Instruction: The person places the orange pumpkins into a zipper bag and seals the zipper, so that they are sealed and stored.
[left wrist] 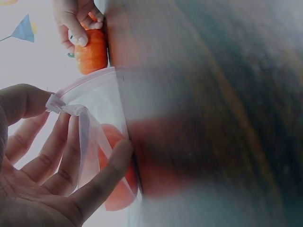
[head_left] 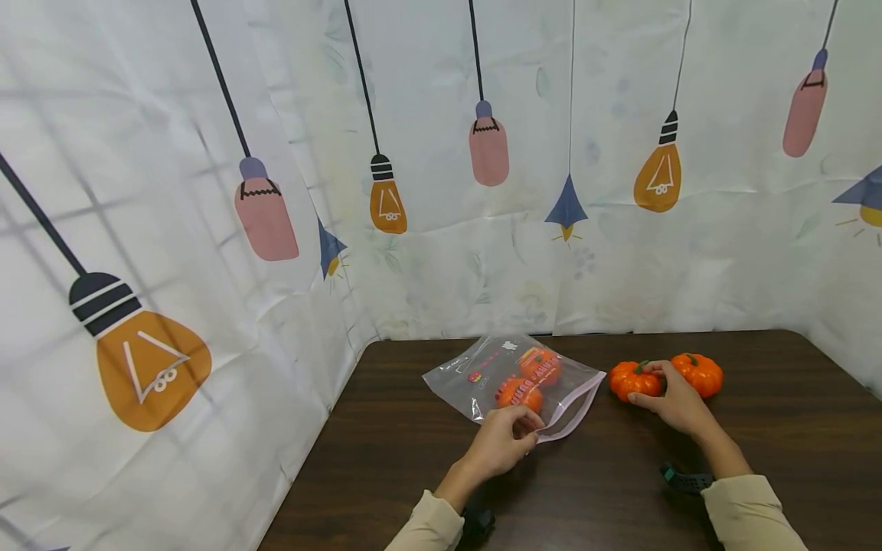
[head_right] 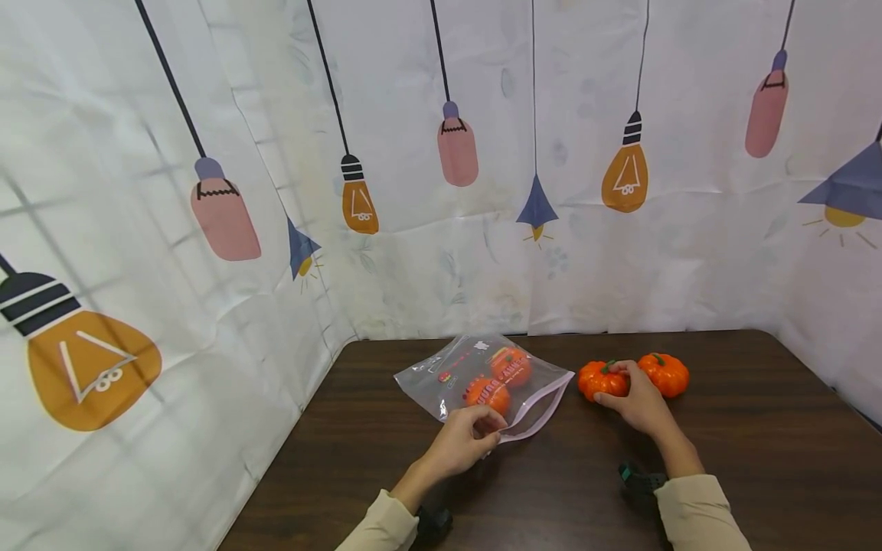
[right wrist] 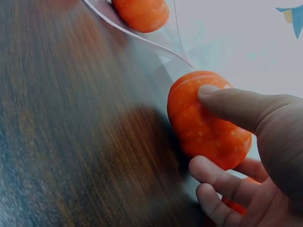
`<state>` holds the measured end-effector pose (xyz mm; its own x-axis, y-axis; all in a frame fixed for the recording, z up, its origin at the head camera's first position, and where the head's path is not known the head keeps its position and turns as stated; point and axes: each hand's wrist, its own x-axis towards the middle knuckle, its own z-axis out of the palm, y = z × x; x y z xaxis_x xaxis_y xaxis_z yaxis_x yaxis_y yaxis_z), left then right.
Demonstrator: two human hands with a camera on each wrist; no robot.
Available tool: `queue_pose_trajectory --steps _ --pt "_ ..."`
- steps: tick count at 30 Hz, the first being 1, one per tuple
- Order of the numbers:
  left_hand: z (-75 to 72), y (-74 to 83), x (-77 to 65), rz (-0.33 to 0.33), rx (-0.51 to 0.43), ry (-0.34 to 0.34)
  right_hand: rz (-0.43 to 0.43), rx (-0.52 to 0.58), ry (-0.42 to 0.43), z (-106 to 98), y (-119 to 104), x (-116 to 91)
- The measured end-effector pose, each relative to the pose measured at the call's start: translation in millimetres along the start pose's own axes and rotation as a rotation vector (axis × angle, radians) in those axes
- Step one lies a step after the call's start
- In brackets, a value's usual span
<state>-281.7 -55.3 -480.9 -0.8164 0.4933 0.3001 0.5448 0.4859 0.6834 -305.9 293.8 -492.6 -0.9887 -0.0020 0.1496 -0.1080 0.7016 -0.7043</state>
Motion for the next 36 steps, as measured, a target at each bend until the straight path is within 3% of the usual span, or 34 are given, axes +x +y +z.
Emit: queue_pose_trajectory --steps 13,25,36 --pt "0.1 0.1 -0.2 -0.008 -0.031 0.021 -0.054 0.165 -0.062 -6 -4 -2" --pt "2.2 -2.5 1.3 0.008 -0.035 0.050 -0.130 0.221 -0.082 -15 -10 -2" --pt "1.6 -3.3 0.8 0.002 -0.050 0.064 -0.169 0.284 -0.175 -19 -14 -2"
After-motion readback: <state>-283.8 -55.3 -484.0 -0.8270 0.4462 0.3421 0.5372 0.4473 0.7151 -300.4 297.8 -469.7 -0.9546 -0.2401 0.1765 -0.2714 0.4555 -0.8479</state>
